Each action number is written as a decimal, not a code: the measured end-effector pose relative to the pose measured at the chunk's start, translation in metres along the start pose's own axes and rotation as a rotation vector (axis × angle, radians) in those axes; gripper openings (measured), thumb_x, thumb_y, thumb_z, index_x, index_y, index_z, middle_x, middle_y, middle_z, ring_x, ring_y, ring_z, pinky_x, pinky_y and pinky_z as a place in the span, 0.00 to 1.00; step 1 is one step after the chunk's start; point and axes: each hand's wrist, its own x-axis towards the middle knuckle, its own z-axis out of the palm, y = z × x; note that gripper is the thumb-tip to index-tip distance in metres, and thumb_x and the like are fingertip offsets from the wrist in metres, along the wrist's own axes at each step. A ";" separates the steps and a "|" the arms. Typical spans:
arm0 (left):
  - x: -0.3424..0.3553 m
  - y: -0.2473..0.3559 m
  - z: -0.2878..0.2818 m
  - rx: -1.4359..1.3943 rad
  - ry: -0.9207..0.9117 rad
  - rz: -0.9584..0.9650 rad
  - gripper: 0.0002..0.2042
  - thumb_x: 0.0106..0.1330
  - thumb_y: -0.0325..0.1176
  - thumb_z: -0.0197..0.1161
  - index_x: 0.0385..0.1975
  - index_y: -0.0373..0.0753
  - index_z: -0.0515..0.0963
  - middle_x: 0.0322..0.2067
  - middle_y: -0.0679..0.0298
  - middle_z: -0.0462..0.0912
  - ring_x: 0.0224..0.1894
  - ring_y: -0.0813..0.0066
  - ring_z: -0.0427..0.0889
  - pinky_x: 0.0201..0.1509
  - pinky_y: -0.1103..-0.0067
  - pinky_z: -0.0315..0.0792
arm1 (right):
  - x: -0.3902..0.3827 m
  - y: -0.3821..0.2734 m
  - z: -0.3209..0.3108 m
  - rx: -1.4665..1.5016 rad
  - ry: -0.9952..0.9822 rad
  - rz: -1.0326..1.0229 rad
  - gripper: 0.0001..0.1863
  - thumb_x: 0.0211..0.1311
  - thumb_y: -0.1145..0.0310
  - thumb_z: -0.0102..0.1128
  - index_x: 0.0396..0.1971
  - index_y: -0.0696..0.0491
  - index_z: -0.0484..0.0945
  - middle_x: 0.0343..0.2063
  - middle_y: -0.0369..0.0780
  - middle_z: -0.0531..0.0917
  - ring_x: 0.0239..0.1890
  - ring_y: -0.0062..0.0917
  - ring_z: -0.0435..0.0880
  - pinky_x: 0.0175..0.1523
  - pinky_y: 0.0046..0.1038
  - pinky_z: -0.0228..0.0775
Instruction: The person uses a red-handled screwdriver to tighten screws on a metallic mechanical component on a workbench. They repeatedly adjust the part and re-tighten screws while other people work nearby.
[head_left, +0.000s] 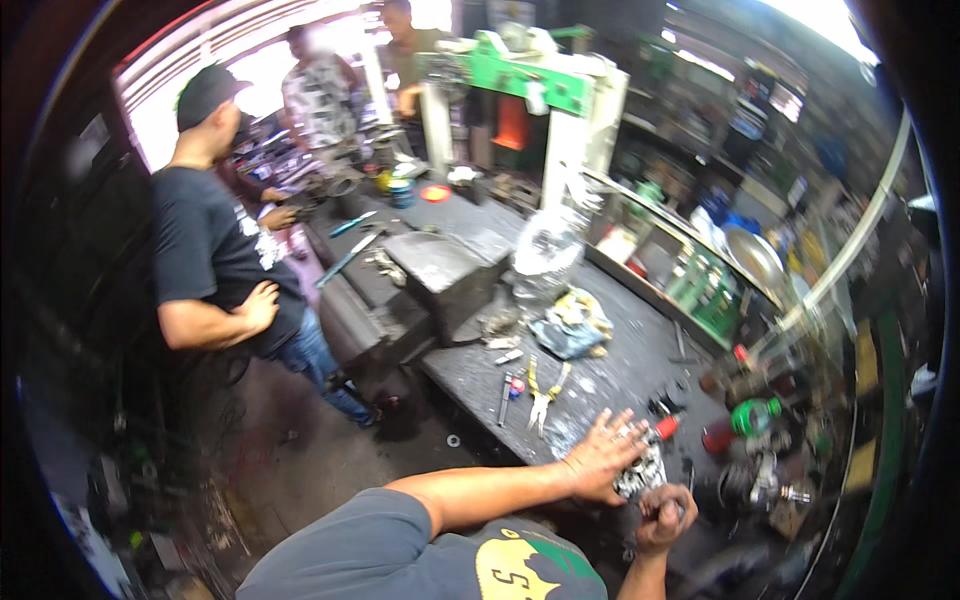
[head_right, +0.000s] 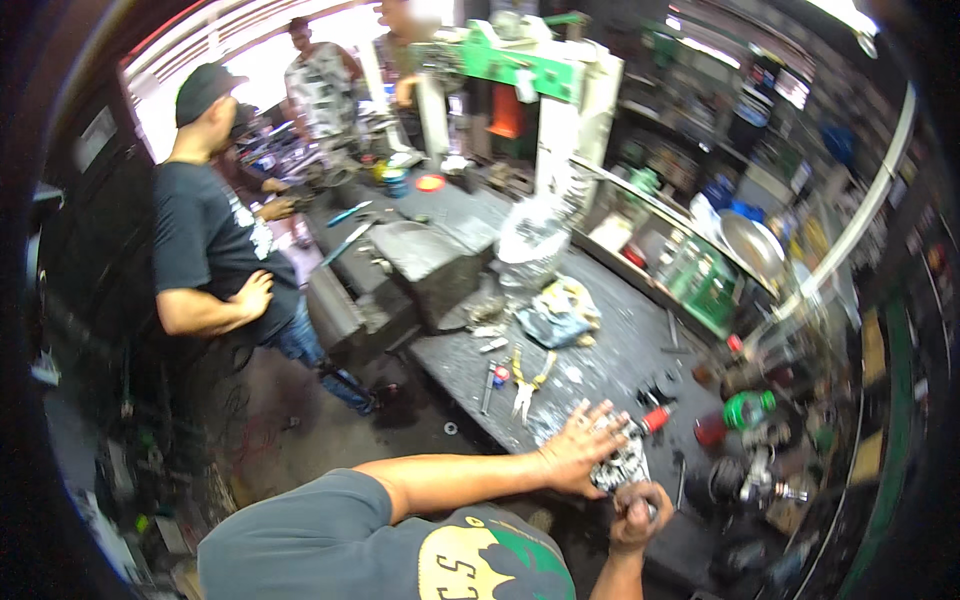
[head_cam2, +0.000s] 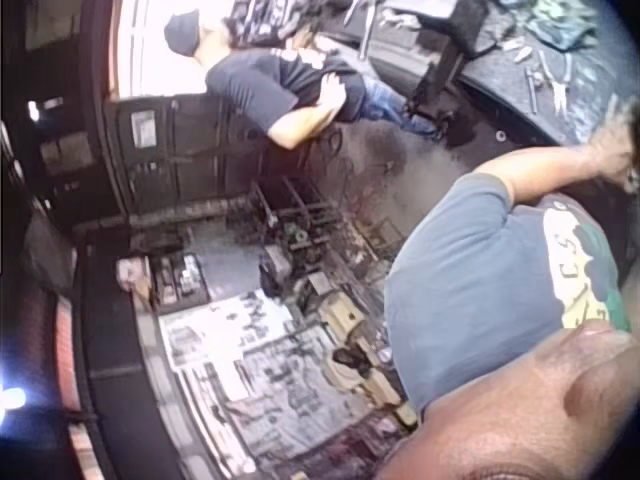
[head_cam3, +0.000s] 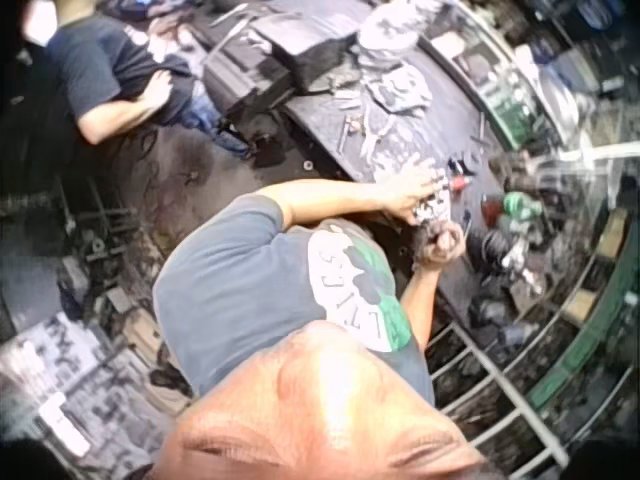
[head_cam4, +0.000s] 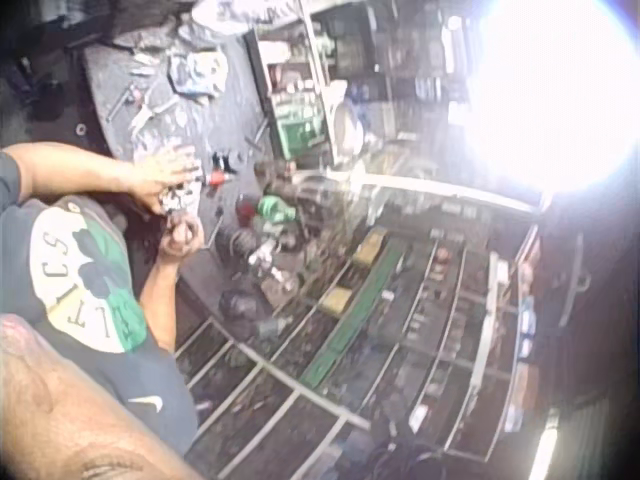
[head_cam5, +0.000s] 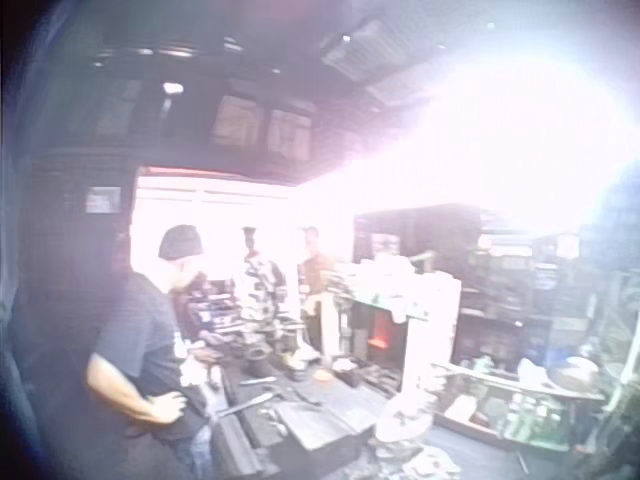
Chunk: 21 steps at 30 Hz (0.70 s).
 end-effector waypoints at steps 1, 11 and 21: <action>0.000 0.004 0.000 -0.006 0.003 0.000 0.58 0.49 0.68 0.82 0.80 0.41 0.72 0.86 0.45 0.58 0.88 0.33 0.52 0.87 0.34 0.47 | 0.001 -0.005 0.003 -0.057 -0.016 -0.035 0.23 0.72 0.52 0.66 0.30 0.56 0.71 0.22 0.35 0.70 0.21 0.21 0.69 0.28 0.26 0.64; -0.004 0.004 0.005 -0.064 0.081 -0.012 0.59 0.50 0.67 0.82 0.81 0.40 0.71 0.86 0.45 0.60 0.88 0.35 0.55 0.88 0.37 0.47 | 0.006 0.003 -0.005 -0.159 -0.084 -0.016 0.27 0.76 0.47 0.66 0.29 0.55 0.70 0.19 0.35 0.70 0.20 0.20 0.69 0.27 0.25 0.64; -0.004 0.004 0.006 -0.075 0.070 -0.023 0.59 0.50 0.67 0.82 0.82 0.40 0.70 0.85 0.44 0.60 0.88 0.36 0.54 0.88 0.37 0.46 | 0.012 -0.045 0.025 -0.231 -0.067 -0.040 0.22 0.76 0.54 0.61 0.27 0.56 0.77 0.23 0.38 0.80 0.26 0.24 0.77 0.35 0.27 0.70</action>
